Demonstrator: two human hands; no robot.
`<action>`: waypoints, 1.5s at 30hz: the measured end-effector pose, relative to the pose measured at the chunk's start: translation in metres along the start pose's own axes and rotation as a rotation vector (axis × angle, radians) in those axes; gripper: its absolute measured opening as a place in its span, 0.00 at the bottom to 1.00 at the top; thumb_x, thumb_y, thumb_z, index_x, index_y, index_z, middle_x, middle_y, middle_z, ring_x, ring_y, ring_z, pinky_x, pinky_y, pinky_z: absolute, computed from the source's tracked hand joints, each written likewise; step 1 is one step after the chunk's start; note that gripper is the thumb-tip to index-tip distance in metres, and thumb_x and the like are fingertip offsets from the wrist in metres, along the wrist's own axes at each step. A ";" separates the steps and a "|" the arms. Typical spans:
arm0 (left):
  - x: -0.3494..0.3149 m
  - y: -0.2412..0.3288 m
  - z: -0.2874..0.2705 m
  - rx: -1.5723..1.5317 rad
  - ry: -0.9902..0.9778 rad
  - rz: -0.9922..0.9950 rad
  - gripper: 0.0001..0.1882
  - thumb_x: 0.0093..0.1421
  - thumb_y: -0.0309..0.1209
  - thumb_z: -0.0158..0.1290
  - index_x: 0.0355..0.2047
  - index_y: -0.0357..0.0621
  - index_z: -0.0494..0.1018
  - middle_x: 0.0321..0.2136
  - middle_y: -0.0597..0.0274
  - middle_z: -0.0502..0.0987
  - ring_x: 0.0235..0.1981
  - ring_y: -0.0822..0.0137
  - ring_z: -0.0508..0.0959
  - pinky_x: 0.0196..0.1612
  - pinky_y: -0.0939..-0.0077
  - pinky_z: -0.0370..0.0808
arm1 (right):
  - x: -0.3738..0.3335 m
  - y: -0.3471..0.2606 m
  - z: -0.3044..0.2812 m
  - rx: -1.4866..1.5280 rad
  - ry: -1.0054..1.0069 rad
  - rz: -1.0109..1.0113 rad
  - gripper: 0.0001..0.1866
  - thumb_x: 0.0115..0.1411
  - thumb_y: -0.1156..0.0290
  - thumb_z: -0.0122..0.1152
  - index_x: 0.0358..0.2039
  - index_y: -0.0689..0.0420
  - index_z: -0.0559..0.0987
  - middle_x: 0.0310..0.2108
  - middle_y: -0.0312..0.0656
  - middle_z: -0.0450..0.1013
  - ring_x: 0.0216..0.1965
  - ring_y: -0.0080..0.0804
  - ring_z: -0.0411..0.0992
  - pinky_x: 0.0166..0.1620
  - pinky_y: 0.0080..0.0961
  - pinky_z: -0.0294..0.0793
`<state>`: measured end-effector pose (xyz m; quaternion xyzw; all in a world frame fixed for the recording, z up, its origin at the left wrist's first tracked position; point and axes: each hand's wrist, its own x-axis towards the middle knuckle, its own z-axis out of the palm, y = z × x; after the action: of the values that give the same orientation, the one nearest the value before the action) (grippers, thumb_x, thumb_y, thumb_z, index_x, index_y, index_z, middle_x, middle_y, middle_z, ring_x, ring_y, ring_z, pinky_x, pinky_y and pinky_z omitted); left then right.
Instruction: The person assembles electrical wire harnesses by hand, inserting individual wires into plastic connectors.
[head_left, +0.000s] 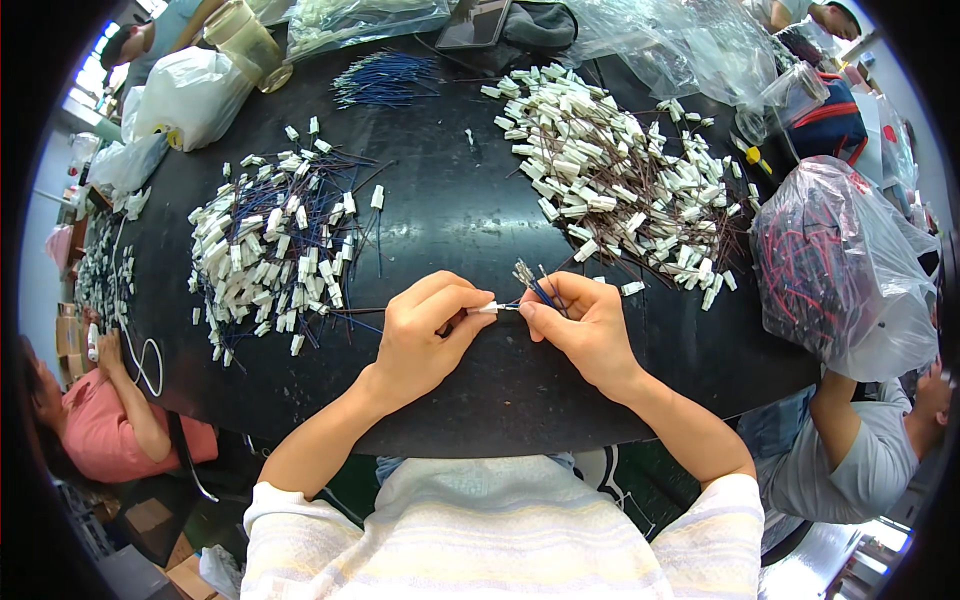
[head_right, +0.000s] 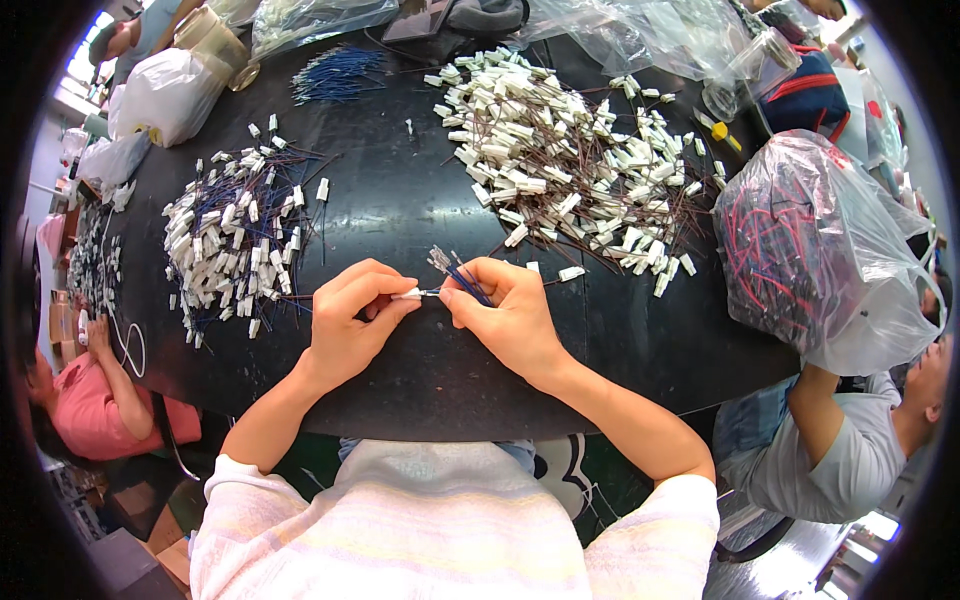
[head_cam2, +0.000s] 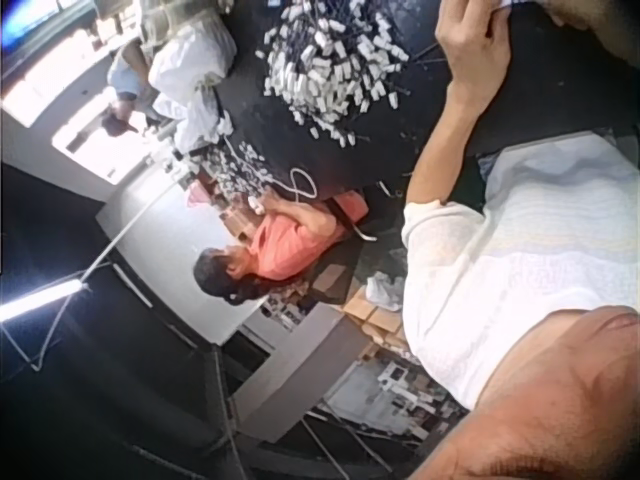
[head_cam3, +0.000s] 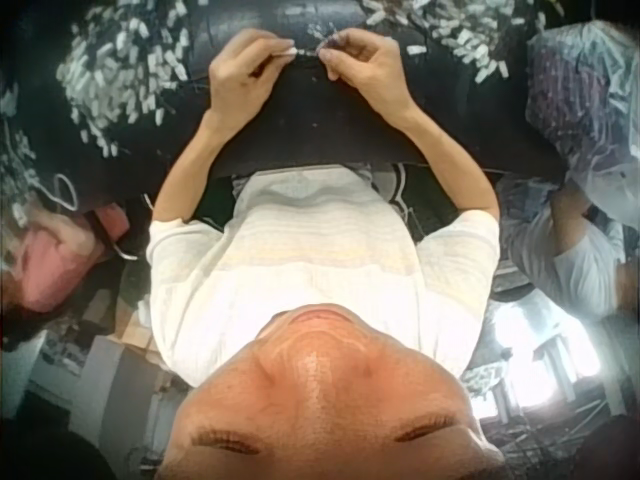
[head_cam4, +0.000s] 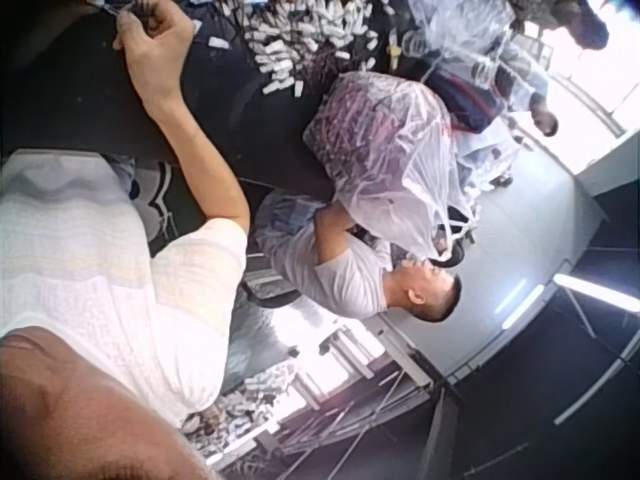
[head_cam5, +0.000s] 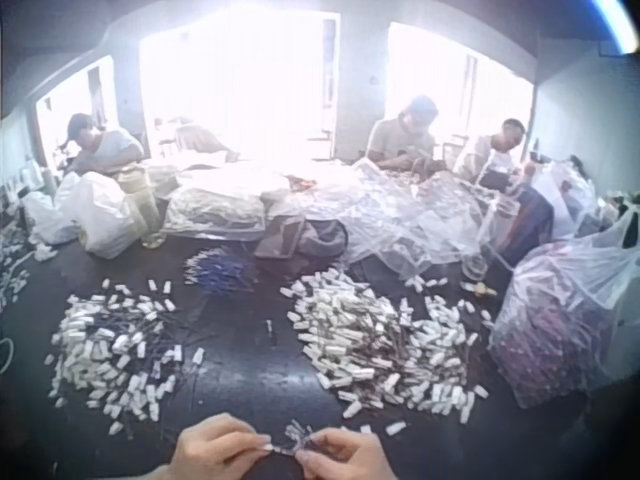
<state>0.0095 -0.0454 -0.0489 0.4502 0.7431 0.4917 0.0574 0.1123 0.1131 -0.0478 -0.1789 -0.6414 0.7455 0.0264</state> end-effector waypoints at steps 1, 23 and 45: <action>-0.001 0.000 0.000 -0.037 -0.037 -0.052 0.09 0.44 0.17 0.59 0.28 0.36 0.75 0.24 0.61 0.74 0.19 0.76 0.71 0.21 0.85 0.67 | 0.000 -0.001 0.000 -0.013 0.001 0.007 0.04 0.53 0.75 0.58 0.27 0.63 0.75 0.20 0.33 0.70 0.22 0.14 0.66 0.26 0.11 0.63; 0.002 0.002 0.006 0.032 -0.022 0.087 0.09 0.43 0.18 0.59 0.27 0.35 0.75 0.21 0.61 0.73 0.16 0.76 0.69 0.18 0.83 0.64 | -0.002 0.011 0.003 -0.081 0.019 -0.156 0.05 0.55 0.75 0.55 0.26 0.64 0.73 0.17 0.35 0.69 0.20 0.14 0.66 0.23 0.14 0.63; 0.085 -0.035 0.029 0.279 -0.145 0.298 0.08 0.48 0.21 0.53 0.30 0.40 0.72 0.32 0.59 0.72 0.33 0.59 0.72 0.34 0.69 0.69 | -0.006 0.003 -0.003 0.219 -0.075 -0.034 0.09 0.59 0.75 0.46 0.35 0.65 0.74 0.18 0.37 0.67 0.14 0.10 0.51 0.17 0.10 0.46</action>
<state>-0.0468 0.0320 -0.0606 0.5927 0.7232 0.3536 -0.0254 0.1194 0.1137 -0.0491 -0.1361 -0.5598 0.8167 0.0346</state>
